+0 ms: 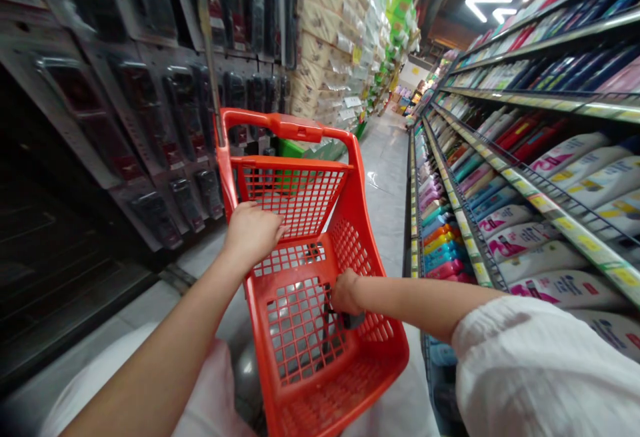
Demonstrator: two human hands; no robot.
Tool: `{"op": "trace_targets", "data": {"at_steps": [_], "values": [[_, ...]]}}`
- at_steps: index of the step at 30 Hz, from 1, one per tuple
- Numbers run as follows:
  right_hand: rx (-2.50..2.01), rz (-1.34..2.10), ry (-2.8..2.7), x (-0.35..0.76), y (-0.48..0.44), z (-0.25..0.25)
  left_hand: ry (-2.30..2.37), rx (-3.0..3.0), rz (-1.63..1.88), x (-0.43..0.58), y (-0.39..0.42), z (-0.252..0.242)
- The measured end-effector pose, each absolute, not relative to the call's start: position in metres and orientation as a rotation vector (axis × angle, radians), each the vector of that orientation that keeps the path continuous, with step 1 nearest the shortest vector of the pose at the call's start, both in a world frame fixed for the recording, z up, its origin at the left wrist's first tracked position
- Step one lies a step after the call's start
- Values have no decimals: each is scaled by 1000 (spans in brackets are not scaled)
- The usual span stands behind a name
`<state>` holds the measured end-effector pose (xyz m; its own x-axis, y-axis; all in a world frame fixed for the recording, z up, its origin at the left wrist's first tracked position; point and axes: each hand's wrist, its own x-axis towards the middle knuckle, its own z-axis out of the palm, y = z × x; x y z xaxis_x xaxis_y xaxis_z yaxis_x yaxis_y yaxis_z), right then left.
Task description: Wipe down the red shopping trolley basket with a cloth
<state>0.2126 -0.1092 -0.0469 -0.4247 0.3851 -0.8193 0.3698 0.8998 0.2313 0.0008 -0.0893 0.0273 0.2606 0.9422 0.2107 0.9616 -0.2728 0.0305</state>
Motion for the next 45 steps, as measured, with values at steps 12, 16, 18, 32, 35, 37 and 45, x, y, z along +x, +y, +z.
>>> {"op": "trace_targets", "data": {"at_steps": [12, 16, 18, 32, 35, 37, 45], "values": [[906, 456, 2269, 204, -2, -6, -1909, -2355, -321, 1, -88, 23], [734, 227, 2216, 207, -67, -56, -1949, -2352, -256, 3, -85, 19], [605, 63, 2168, 213, -101, -75, -1927, -2364, -268, 2, -85, 18], [1110, 292, 2263, 173, 4, -117, -1883, -2379, -270, 0, -97, 28], [1133, 288, 2299, 175, 18, -130, -1908, -2375, -276, -1, -97, 28], [1137, 268, 2305, 179, 21, -138, -1916, -2363, -290, -1, -97, 28], [1047, 65, 2290, 179, 17, -144, -1934, -2372, -220, 0, -95, 29]]}}
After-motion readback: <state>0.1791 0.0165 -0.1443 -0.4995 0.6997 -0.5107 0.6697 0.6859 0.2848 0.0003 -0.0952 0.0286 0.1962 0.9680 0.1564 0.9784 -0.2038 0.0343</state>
